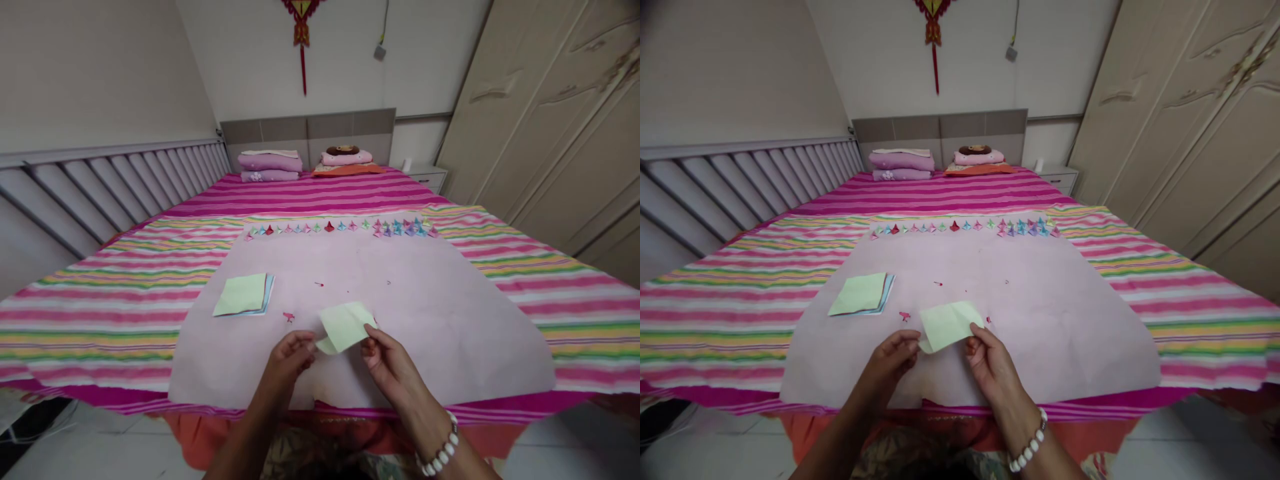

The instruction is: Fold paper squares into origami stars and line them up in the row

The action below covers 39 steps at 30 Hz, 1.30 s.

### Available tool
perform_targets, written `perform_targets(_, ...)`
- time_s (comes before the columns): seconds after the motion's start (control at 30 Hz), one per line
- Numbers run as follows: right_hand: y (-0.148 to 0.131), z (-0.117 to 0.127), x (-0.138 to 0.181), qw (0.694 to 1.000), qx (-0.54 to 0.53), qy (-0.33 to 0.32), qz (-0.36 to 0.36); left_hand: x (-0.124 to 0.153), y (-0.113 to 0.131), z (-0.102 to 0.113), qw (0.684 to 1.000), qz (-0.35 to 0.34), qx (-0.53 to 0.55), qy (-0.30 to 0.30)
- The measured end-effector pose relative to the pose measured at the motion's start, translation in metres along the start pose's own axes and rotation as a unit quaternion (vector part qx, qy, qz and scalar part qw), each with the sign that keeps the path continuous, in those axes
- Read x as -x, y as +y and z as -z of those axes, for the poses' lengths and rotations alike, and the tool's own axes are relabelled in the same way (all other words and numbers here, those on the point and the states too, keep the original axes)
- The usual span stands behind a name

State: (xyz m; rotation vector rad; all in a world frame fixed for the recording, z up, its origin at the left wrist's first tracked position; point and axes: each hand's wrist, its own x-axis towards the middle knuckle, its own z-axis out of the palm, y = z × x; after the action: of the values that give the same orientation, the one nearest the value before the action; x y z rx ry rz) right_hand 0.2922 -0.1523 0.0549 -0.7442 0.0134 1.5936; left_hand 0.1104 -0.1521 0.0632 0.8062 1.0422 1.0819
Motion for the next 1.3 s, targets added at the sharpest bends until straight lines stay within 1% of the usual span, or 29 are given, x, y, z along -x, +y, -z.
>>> perform_targets(0.1, 0.007, -0.001, 0.001, 1.0, -0.001, -0.01, -0.016, 0.001, -0.01, -0.009, 0.994, 0.02, -0.038, -0.103)
perform_targets(0.13, 0.009, -0.002, 0.002, 1.0, -0.001, -0.013, -0.017, 0.001, -0.012, -0.011, 0.993, 0.032, -0.031, -0.11)
perform_targets(0.17, 0.01, -0.003, 0.003, 1.0, -0.002, -0.016, -0.016, 0.001, -0.014, -0.012, 0.995, 0.047, -0.014, -0.084)
perform_targets(0.2, 0.01, -0.003, 0.003, 1.0, -0.003, -0.019, -0.013, 0.0, -0.014, -0.012, 0.997, 0.069, 0.012, -0.039)
perform_targets(0.27, 0.009, -0.003, 0.004, 1.0, -0.004, -0.027, -0.001, -0.002, -0.013, -0.009, 0.989, 0.119, 0.071, 0.05)
perform_targets(0.3, 0.008, -0.002, 0.004, 0.999, -0.001, -0.033, 0.005, -0.003, -0.013, -0.007, 0.984, 0.142, 0.088, 0.063)
perform_targets(0.33, 0.008, -0.001, 0.005, 0.999, 0.005, -0.04, 0.01, -0.003, -0.012, -0.004, 0.981, 0.164, 0.092, 0.047)
perform_targets(0.4, 0.009, 0.001, 0.005, 0.998, 0.027, -0.053, 0.016, -0.001, -0.011, -0.002, 0.983, 0.173, 0.061, -0.027)
perform_targets(0.43, 0.011, 0.002, 0.005, 0.997, 0.044, -0.059, 0.016, 0.0, -0.011, -0.002, 0.984, 0.161, 0.042, -0.055)
perform_targets(0.47, 0.014, 0.003, 0.005, 0.996, 0.063, -0.065, 0.015, 0.001, -0.011, -0.004, 0.988, 0.138, 0.028, -0.062)
perform_targets(0.5, 0.017, 0.005, 0.005, 0.994, 0.085, -0.074, 0.013, 0.002, -0.01, -0.006, 0.992, 0.111, 0.021, -0.047)
perform_targets(0.57, 0.023, 0.007, 0.006, 0.986, 0.139, -0.091, 0.005, 0.002, -0.007, -0.01, 0.998, 0.06, 0.021, 0.006)
perform_targets(0.63, 0.025, 0.01, 0.005, 0.974, 0.205, -0.09, 0.022, 0.001, -0.002, -0.012, 0.999, 0.017, 0.002, 0.038)
perform_targets(0.7, 0.022, 0.013, 0.004, 0.956, 0.273, -0.059, 0.09, 0.001, 0.003, -0.009, 0.996, -0.038, -0.058, 0.055)
perform_targets(0.8, 0.01, 0.016, 0.007, 0.913, 0.33, 0.002, 0.238, 0.002, 0.009, -0.002, 0.982, -0.105, -0.14, 0.066)
perform_targets(0.83, 0.006, 0.014, 0.01, 0.9, 0.336, 0.007, 0.277, 0.003, 0.01, 0.0, 0.979, -0.117, -0.155, 0.062)
perform_targets(0.87, 0.003, 0.012, 0.014, 0.889, 0.343, -0.001, 0.302, 0.003, 0.01, 0.001, 0.976, -0.127, -0.165, 0.056)
perform_targets(0.9, 0.0, 0.008, 0.019, 0.883, 0.353, -0.023, 0.309, 0.003, 0.01, 0.002, 0.974, -0.137, -0.176, 0.048)
perform_targets(0.93, -0.001, 0.004, 0.024, 0.881, 0.371, -0.058, 0.289, 0.003, 0.01, 0.002, 0.971, -0.147, -0.187, 0.037)
perform_targets(1.03, -0.001, -0.008, 0.037, 0.881, 0.411, -0.158, 0.175, 0.004, 0.01, -0.001, 0.959, -0.164, -0.229, -0.008)
perform_targets(1.1, 0.002, -0.014, 0.039, 0.882, 0.412, -0.192, 0.127, 0.007, 0.009, -0.004, 0.957, -0.146, -0.249, -0.034)
perform_targets(1.13, 0.004, -0.015, 0.039, 0.884, 0.406, -0.2, 0.12, 0.008, 0.009, -0.005, 0.959, -0.132, -0.248, -0.042)
perform_targets(1.2, 0.006, -0.015, 0.036, 0.889, 0.391, -0.203, 0.128, 0.01, 0.009, -0.006, 0.969, -0.108, -0.219, -0.049)
perform_targets(1.3, 0.008, -0.011, 0.033, 0.884, 0.397, -0.194, 0.155, 0.012, 0.013, -0.005, 0.983, -0.108, -0.145, -0.03)
